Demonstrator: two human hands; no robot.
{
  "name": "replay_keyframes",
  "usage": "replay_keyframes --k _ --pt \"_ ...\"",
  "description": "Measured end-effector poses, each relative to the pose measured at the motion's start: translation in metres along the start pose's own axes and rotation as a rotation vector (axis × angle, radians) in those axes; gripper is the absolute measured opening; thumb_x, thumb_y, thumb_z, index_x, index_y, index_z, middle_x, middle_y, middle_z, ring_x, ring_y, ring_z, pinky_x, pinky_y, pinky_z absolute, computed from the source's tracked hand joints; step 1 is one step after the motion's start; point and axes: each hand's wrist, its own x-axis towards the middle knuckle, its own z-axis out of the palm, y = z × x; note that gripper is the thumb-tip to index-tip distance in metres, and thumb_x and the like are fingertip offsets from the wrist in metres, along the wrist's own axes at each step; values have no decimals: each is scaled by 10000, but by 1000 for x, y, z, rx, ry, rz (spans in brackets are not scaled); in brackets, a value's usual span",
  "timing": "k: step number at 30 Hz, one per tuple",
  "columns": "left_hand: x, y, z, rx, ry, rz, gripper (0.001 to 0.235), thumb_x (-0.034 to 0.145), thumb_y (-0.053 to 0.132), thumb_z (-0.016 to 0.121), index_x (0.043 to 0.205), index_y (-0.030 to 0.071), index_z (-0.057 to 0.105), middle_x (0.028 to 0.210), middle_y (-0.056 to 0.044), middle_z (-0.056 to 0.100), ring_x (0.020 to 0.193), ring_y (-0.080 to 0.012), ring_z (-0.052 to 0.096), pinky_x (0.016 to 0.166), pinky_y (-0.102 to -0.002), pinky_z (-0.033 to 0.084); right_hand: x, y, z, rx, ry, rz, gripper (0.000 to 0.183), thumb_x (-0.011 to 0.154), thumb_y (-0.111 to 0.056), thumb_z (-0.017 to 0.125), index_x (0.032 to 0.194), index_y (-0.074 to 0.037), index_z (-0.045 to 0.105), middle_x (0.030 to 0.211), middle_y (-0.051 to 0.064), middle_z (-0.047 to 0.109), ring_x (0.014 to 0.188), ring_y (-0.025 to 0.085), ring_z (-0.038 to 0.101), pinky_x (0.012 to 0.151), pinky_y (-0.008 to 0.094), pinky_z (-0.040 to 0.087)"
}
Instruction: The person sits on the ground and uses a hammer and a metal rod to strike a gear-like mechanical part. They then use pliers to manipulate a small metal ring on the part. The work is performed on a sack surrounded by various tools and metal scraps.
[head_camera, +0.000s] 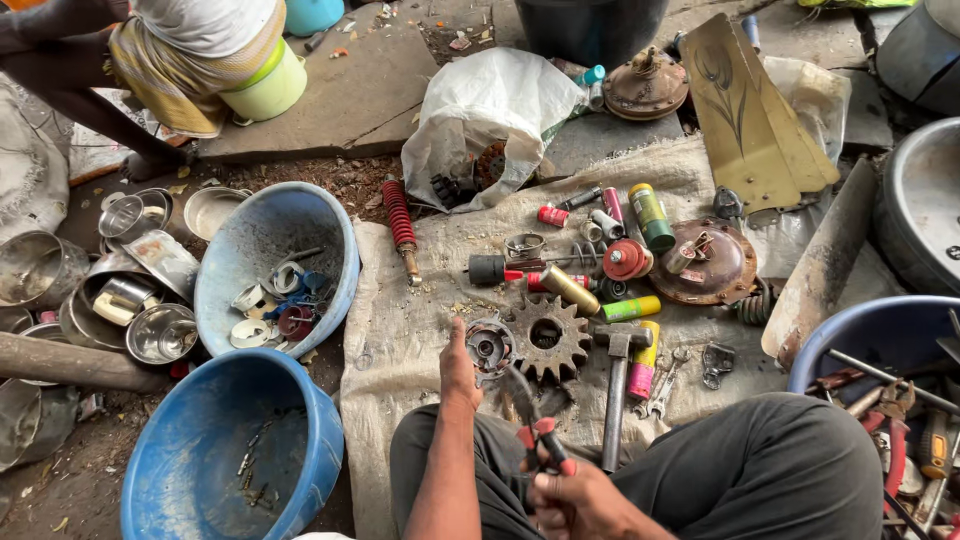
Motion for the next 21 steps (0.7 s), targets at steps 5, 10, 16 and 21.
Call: replay_keyframes --k 5,10,16,21 --pt "15 -12 -9 -2 65 4 666 906 600 639 1215 11 671 1058 -93 717 850 -184 724 721 -384 634 3 -14 18 -310 293 -111 280 913 -128 683 1123 32 589 772 149 622 593 221 595 523 366 478" --pt "18 -19 -16 -3 5 46 690 954 608 656 1163 -46 710 909 -70 707 713 -170 670 616 -357 608 10 -17 13 -635 504 -151 366 896 -122 748 1163 53 570 858 117 595 730 218 635 629 401 527" --pt "10 -12 -11 -98 -70 -64 591 967 584 574 1078 11 671 902 -152 758 733 -291 743 617 -432 651 4 -25 16 -676 526 -197 446 869 -117 721 1268 8 564 943 149 685 769 230 682 738 380 577" --pt "-3 -2 -4 -158 -33 -109 601 989 594 506 1108 28 671 962 -129 771 767 -276 777 612 -461 662 4 -32 13 -570 539 -207 417 902 -136 678 1262 54 585 958 195 717 795 254 703 759 398 580"
